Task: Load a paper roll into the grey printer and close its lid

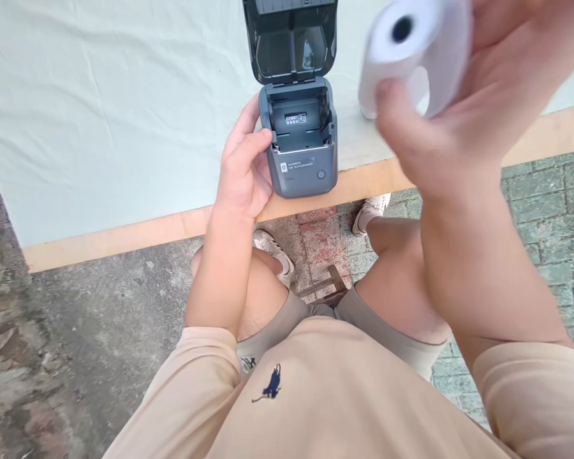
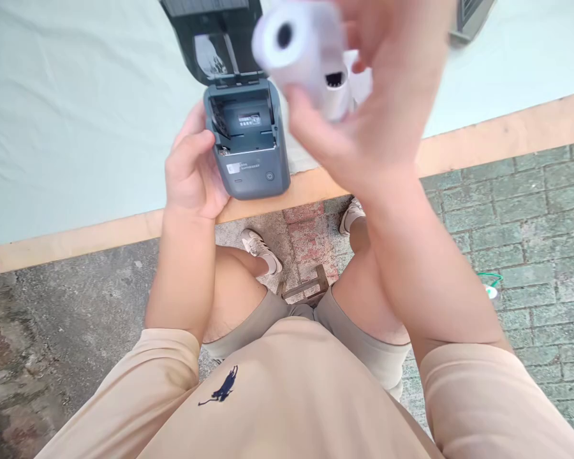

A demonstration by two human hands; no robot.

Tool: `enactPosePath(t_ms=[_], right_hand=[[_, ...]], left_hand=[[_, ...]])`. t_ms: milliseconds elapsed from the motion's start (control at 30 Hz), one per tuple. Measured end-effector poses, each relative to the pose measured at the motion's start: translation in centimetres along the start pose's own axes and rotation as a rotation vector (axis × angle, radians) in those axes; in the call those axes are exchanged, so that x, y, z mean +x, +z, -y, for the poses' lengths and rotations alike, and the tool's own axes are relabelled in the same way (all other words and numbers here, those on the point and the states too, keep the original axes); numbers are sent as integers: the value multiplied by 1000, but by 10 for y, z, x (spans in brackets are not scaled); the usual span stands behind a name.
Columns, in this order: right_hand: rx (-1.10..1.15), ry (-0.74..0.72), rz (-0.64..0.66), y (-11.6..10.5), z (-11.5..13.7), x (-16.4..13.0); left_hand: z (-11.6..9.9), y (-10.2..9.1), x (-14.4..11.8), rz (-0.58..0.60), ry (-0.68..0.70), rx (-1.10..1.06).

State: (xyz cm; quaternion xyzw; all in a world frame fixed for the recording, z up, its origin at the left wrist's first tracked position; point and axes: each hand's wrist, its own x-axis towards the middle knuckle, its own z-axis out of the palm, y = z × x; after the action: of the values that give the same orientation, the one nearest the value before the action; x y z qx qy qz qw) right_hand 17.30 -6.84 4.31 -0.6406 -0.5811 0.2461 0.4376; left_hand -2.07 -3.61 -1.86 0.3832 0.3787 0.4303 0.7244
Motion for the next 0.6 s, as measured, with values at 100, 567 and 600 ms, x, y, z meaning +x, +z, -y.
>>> enactPosePath(t_ms=[100, 567, 600], right_hand=[[-442, -406, 89, 22, 15, -1], [-683, -465, 209, 39, 6, 6], [-697, -457, 201, 39, 5, 4]], left_hand=[[0, 1, -2, -16, 8, 23], [-1, 1, -2, 4, 23, -60], [0, 1, -1, 33, 33, -78]])
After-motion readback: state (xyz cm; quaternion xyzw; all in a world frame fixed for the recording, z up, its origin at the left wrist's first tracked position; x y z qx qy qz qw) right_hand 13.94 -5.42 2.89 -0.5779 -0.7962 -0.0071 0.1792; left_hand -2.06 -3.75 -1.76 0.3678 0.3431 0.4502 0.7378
